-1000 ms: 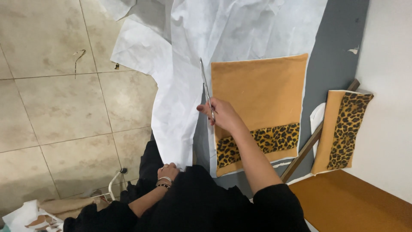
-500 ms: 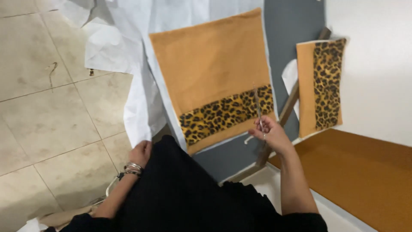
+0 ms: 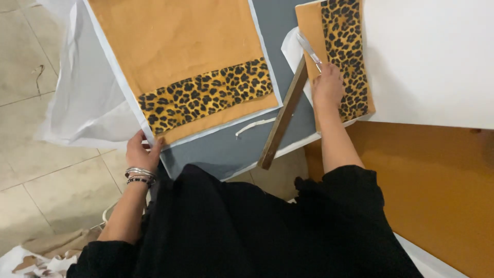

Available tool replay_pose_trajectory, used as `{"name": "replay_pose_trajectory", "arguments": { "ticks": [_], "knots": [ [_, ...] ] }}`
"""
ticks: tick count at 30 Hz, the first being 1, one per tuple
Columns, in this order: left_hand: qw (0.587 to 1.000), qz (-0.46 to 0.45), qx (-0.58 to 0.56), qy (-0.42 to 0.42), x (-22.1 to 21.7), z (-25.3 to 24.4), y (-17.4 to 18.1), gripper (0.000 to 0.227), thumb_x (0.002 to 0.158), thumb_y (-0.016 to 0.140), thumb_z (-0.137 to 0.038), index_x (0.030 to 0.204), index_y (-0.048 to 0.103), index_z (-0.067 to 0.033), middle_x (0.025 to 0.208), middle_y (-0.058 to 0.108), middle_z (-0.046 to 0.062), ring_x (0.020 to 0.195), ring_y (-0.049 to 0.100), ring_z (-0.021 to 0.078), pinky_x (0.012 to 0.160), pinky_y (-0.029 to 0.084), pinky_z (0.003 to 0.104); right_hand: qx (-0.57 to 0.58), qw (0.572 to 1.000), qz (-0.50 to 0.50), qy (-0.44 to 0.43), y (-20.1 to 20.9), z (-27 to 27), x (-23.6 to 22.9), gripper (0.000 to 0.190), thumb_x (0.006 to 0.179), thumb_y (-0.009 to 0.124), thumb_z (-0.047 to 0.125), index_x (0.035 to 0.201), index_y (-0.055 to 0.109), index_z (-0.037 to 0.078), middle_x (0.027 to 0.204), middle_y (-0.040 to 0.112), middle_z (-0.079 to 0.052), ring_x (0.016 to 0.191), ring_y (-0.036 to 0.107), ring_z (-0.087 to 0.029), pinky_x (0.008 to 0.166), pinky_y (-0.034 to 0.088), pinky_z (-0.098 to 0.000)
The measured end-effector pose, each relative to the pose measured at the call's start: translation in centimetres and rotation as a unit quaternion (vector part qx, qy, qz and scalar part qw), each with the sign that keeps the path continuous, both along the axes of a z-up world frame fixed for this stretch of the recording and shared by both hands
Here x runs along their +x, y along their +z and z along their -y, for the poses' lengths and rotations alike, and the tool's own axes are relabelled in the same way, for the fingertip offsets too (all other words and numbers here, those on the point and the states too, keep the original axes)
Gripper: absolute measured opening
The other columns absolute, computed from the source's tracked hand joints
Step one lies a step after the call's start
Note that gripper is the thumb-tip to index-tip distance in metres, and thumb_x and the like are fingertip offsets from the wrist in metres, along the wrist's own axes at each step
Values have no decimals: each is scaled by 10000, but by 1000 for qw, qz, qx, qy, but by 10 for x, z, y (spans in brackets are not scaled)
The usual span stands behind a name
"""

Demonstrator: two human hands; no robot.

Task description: Cutting a large piece of white fabric with scissors and then folding it on a work surface.

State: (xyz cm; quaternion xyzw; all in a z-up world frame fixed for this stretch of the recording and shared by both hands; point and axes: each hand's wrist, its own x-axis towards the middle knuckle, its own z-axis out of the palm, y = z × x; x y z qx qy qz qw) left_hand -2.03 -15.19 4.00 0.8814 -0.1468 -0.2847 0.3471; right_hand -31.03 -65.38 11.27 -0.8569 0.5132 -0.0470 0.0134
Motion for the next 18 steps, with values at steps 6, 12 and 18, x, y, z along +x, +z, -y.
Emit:
{"name": "replay_pose_trajectory", "arguments": {
  "ticks": [6,12,18],
  "knots": [
    [993,30,-39,105,-8,-3,-33,506,922,859,-346,1282,605,-98,966,695,58,822,704,235,697,574,349,51,985,99,132,-35,-42,29,309,951,720,382,1202,642,220,1144,601,-71,1055,645,-275,896,551,-401],
    [994,10,-89,60,2,16,26,660,1000,680,-205,1548,313,-217,1032,718,156,923,688,350,798,542,446,311,946,91,-23,-59,-60,52,610,842,778,645,1214,663,176,1014,732,-93,1009,725,-296,866,568,-430],
    [969,138,-132,-157,12,-13,-6,699,780,538,33,1442,605,-181,1311,645,157,1317,565,364,1137,451,457,352,927,120,-48,-47,-65,52,634,735,871,549,1224,710,179,1097,718,-152,1110,676,-353,919,537,-431]
  ]
}}
